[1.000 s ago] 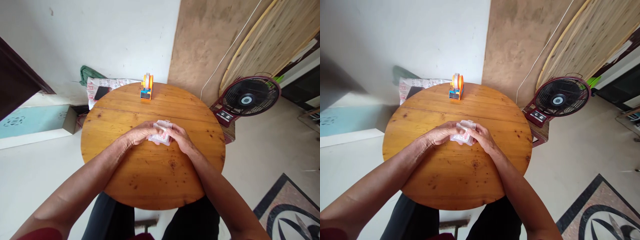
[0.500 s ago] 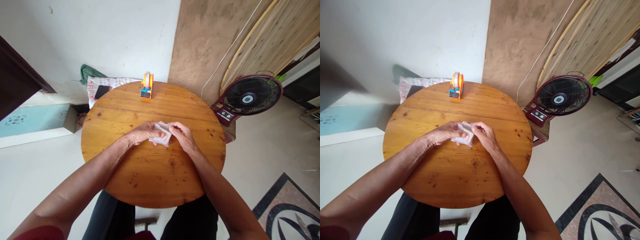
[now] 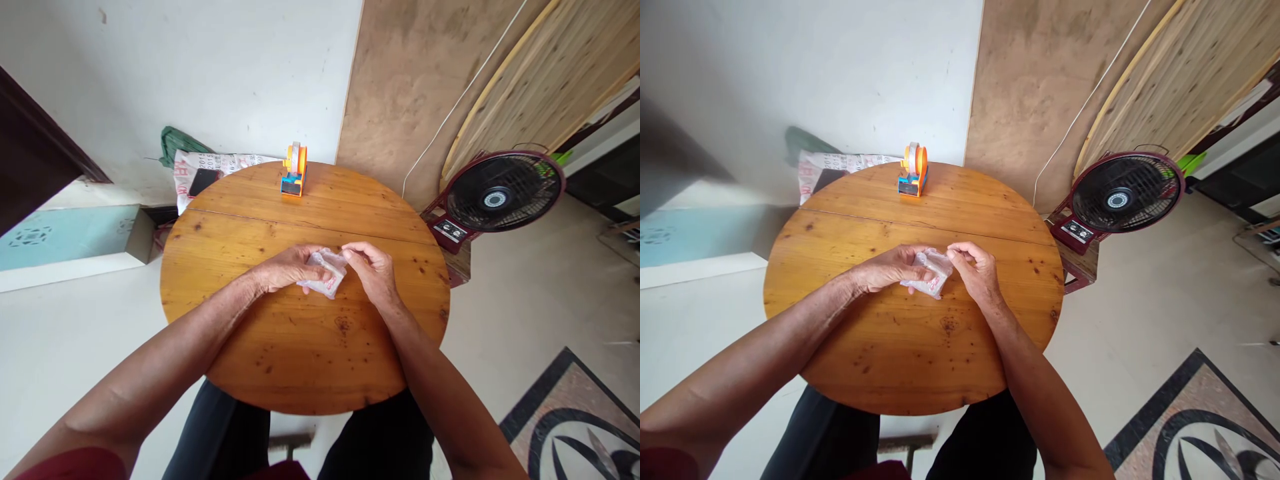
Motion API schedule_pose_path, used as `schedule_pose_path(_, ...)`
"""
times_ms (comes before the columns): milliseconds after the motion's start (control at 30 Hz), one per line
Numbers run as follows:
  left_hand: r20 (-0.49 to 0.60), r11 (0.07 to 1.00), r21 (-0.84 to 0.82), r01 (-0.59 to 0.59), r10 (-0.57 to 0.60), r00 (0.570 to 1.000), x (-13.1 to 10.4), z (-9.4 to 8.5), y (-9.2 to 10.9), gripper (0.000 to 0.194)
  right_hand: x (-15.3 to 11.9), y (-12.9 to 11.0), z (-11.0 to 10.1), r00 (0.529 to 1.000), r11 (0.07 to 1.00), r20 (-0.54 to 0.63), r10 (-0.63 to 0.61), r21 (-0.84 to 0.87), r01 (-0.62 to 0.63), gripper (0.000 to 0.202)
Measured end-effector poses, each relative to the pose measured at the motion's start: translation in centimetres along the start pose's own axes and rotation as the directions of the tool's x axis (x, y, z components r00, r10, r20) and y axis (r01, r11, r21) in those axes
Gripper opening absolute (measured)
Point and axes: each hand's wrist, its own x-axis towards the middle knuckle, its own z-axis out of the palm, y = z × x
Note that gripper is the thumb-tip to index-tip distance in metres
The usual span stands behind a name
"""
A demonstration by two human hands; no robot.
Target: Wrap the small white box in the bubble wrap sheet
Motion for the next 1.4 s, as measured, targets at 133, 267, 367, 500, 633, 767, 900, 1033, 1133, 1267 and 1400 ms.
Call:
schedule_pose_path(133,-0.001,1.000,0.005,-0.002,0.002,1.000,-0.1,0.2,0.1,0.053,0.0,0.1,-0.3,0.999,0.999,-0.014,-0.031,-0.009,0.031,0.011)
schedule_pose_path(267,-0.026,0.999,0.049,0.015,-0.014,1.000,-0.3,0.5,0.5,0.053,-0.1,-0.2,-0.5,0.998,0.997,-0.009,-0.061,-0.051,0.060,0.011)
schedule_pose_path(367,-0.051,0.999,0.043,0.022,-0.020,0.998,-0.2,0.6,0.6,0.057,-0.3,-0.7,-0.6,0.993,0.990,0.032,-0.112,-0.084,0.114,0.012)
schedule_pose_path(500,-0.075,1.000,0.005,0.000,0.001,0.997,0.0,0.2,0.0,0.056,-0.6,-1.0,-0.6,0.980,0.982,0.098,-0.175,-0.055,0.181,0.013)
schedule_pose_path(633,-0.098,1.000,-0.012,-0.006,0.005,0.995,0.2,-0.1,-0.2,0.052,-0.8,-1.1,-0.3,0.967,0.975,0.137,-0.214,-0.035,0.221,0.012)
schedule_pose_path(767,-0.108,1.000,-0.013,-0.015,0.014,0.994,0.2,-0.1,0.0,0.050,-0.8,-1.1,0.0,0.952,0.957,0.138,-0.272,-0.063,0.283,0.012)
schedule_pose_path(900,-0.084,0.998,-0.048,-0.028,0.024,0.996,0.3,-0.3,-0.3,0.053,-0.7,-0.8,0.0,0.924,0.912,0.138,-0.358,-0.162,0.377,0.012)
schedule_pose_path(1033,-0.067,0.996,-0.082,-0.028,0.022,0.998,0.5,-0.5,-0.7,0.052,-0.9,-0.7,-0.2,0.878,0.821,0.179,-0.443,-0.313,0.478,0.014)
schedule_pose_path(1133,-0.079,0.994,-0.112,0.009,-0.018,0.997,0.6,-0.5,-0.9,0.053,-1.1,-1.1,-0.4,0.828,0.695,0.272,-0.491,-0.450,0.560,0.017)
schedule_pose_path(1267,-0.108,0.988,-0.154,0.020,-0.036,0.993,0.6,-0.6,-0.9,0.051,-1.6,-1.6,-0.2,0.795,0.535,0.387,-0.468,-0.592,0.603,0.022)
schedule_pose_path(1400,-0.150,0.979,-0.202,0.007,-0.038,0.988,0.7,-0.8,-0.8,0.048,-1.7,-1.5,-0.1,0.786,0.480,0.409,-0.464,-0.629,0.611,0.027)
